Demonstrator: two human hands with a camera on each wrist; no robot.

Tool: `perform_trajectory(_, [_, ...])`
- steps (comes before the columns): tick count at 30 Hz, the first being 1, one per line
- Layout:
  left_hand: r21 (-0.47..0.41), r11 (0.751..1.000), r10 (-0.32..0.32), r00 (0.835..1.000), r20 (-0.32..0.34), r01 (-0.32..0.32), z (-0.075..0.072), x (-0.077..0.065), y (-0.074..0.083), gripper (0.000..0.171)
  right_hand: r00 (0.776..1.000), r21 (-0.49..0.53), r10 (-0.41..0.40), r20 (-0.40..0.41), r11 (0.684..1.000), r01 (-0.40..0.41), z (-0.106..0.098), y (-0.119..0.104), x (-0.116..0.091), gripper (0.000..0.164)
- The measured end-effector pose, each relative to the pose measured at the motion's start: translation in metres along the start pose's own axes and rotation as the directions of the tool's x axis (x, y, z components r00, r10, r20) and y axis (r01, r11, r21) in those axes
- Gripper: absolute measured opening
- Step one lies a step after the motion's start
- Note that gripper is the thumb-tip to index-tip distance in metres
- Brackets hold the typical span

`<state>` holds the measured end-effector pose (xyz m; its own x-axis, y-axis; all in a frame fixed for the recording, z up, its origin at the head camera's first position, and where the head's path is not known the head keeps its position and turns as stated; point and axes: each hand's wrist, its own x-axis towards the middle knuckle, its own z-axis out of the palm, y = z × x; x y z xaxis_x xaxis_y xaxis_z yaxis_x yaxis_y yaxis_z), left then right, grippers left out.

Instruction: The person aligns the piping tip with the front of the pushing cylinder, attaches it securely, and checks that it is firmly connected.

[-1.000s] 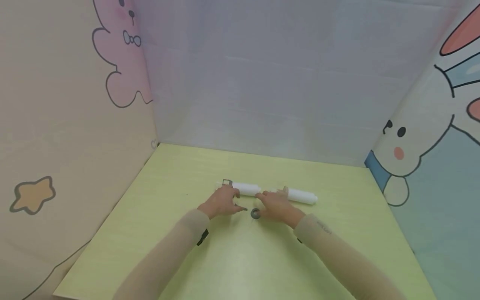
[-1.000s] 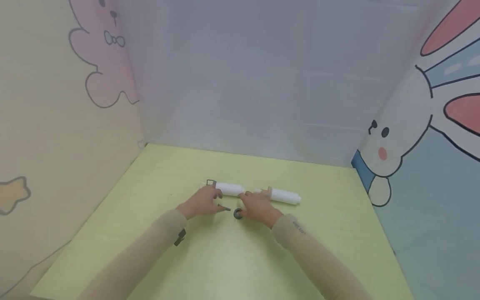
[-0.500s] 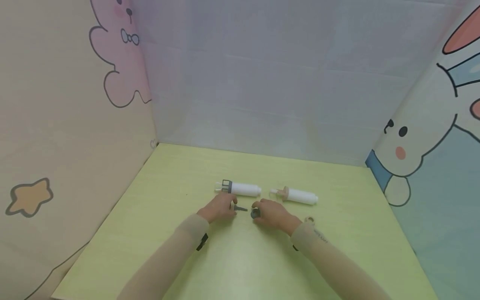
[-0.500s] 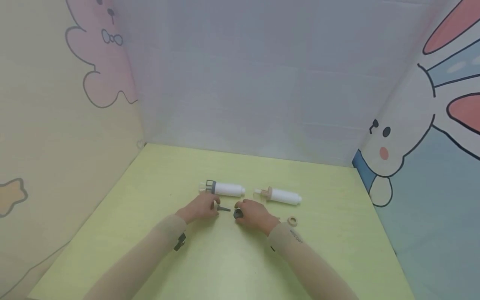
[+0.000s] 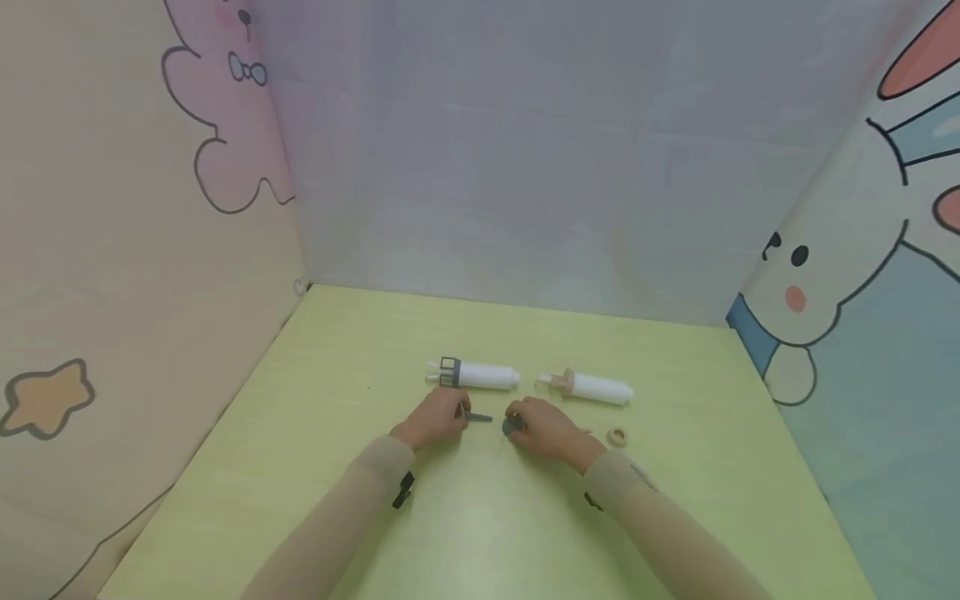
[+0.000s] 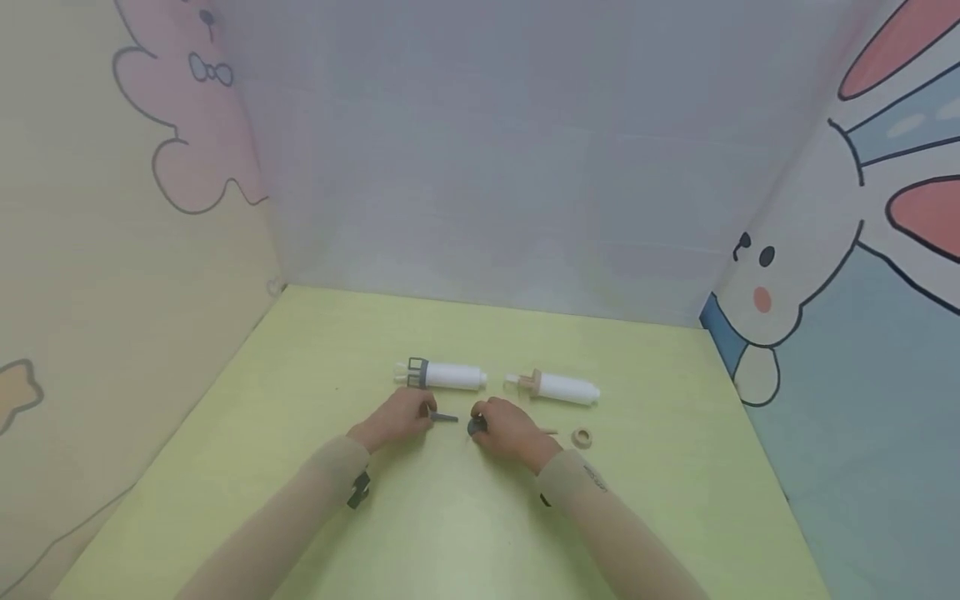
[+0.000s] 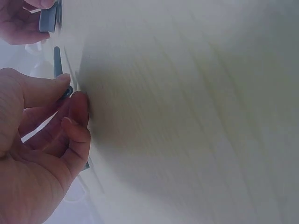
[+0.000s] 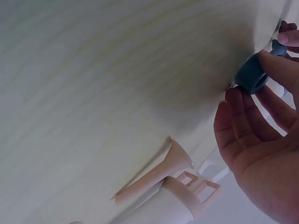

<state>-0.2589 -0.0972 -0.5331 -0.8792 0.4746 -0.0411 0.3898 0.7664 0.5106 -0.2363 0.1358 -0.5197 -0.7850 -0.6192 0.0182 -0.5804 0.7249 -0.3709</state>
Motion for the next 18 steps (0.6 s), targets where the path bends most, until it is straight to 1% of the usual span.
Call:
perform_trajectory(6, [-0.008, 1.0, 0.012, 0.999, -0.04, -0.013, 0.001, -0.002, 0.004, 0.018, 0.999, 0.134, 0.005, -0.043, 0.991, 0.001, -0.002, 0.006, -0.003, 0.026])
perform_trajectory(10, [-0.037, 0.999, 0.033, 0.998, -0.05, -0.035, 0.001, -0.003, 0.009, 0.019, 0.998, 0.195, 0.039, -0.051, 0.98, -0.028, -0.005, 0.008, -0.007, 0.024])
perform_trajectory(13, [-0.048, 0.998, 0.035, 0.998, -0.051, -0.038, 0.002, -0.003, 0.012, 0.019, 0.996, 0.252, 0.067, -0.057, 0.966, -0.051, -0.007, 0.009, -0.01, 0.023])
perform_trajectory(15, [-0.05, 0.998, 0.033, 0.998, -0.053, -0.036, 0.003, -0.002, 0.015, 0.019, 0.995, 0.292, 0.074, -0.068, 0.955, -0.051, -0.008, 0.008, -0.011, 0.023])
perform_trajectory(18, [-0.049, 0.998, 0.046, 0.997, -0.06, -0.049, 0.003, 0.0, 0.019, 0.018, 0.993, 0.351, 0.087, -0.079, 0.935, -0.054, -0.01, 0.006, -0.013, 0.025])
